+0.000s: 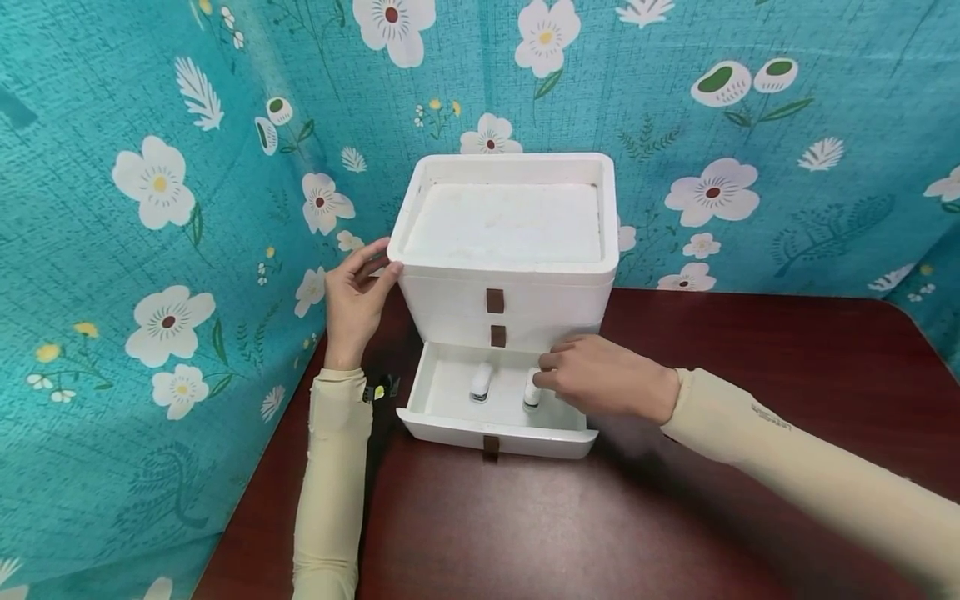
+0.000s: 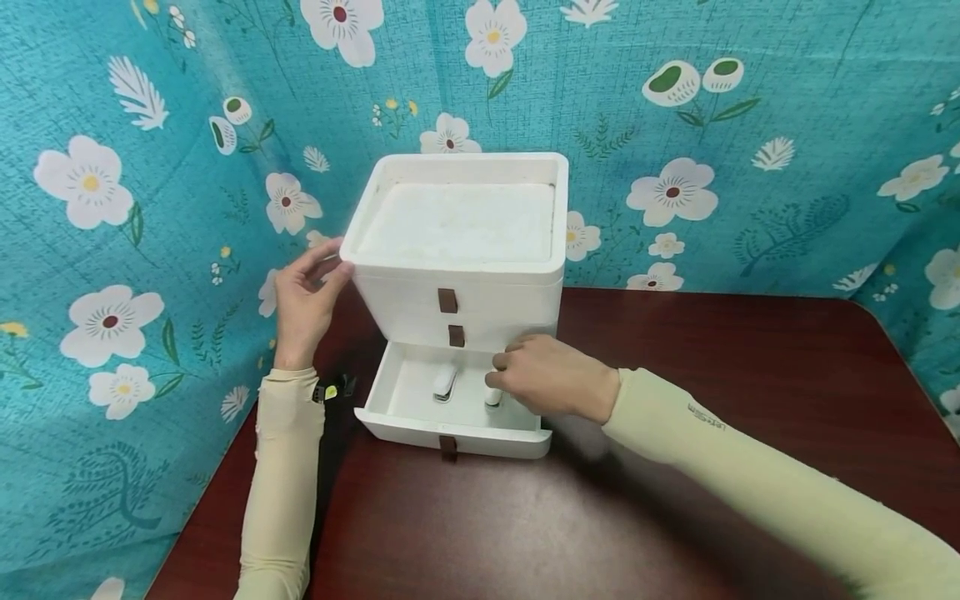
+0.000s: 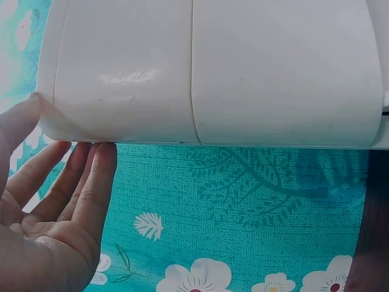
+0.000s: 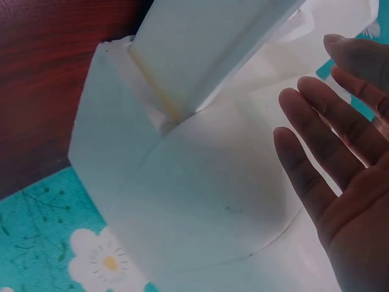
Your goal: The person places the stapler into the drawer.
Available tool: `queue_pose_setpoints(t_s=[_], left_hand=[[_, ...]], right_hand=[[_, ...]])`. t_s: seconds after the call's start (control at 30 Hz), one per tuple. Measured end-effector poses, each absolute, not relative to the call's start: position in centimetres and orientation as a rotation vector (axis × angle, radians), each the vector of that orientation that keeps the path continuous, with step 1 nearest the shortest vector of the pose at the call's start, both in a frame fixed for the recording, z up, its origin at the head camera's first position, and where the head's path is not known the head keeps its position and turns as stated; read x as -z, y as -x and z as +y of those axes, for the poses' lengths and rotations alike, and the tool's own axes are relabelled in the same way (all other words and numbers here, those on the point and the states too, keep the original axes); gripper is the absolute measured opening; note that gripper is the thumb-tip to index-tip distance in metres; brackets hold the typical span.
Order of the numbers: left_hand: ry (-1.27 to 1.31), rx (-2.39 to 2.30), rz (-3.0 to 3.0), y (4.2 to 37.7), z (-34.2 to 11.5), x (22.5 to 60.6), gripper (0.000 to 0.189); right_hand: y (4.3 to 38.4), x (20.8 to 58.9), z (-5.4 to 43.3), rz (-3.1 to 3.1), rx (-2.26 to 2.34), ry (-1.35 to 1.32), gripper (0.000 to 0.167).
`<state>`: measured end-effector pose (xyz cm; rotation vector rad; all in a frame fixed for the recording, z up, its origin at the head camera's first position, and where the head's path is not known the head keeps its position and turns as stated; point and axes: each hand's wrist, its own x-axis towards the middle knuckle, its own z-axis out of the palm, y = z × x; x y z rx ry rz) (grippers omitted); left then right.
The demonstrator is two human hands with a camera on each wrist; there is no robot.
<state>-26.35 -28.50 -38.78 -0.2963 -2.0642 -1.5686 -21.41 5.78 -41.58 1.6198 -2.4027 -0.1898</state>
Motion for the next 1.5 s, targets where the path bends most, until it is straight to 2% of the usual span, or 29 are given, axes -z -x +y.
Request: queue_pose_setpoints(t_s=[0.33,0.83,1.03,1.5], left_hand=[[0.323,1.562,-2.046,26.4,-28.7,38.8,0.040],[0.340,1.592,-2.060,26.5,-28.9,39.0,0.040],[0.268,1.582,-2.262,26.0,-30.8,38.9,0.042],[0.308,1.361,-2.902,24.8,-32.9,39.5,0.050]], right_hand=[[20.4,41.7,8.5,-2.553,-0.061,-1.445,0.032],[19.9,43.2,10.7,-2.554,-0.242,-1.328,0.029],[19.8,43.7,11.1,-2.582,-0.306,-1.313,0.028],[18.7,44.5,12.1,-2.699,-0.465,-1.187,0.024]])
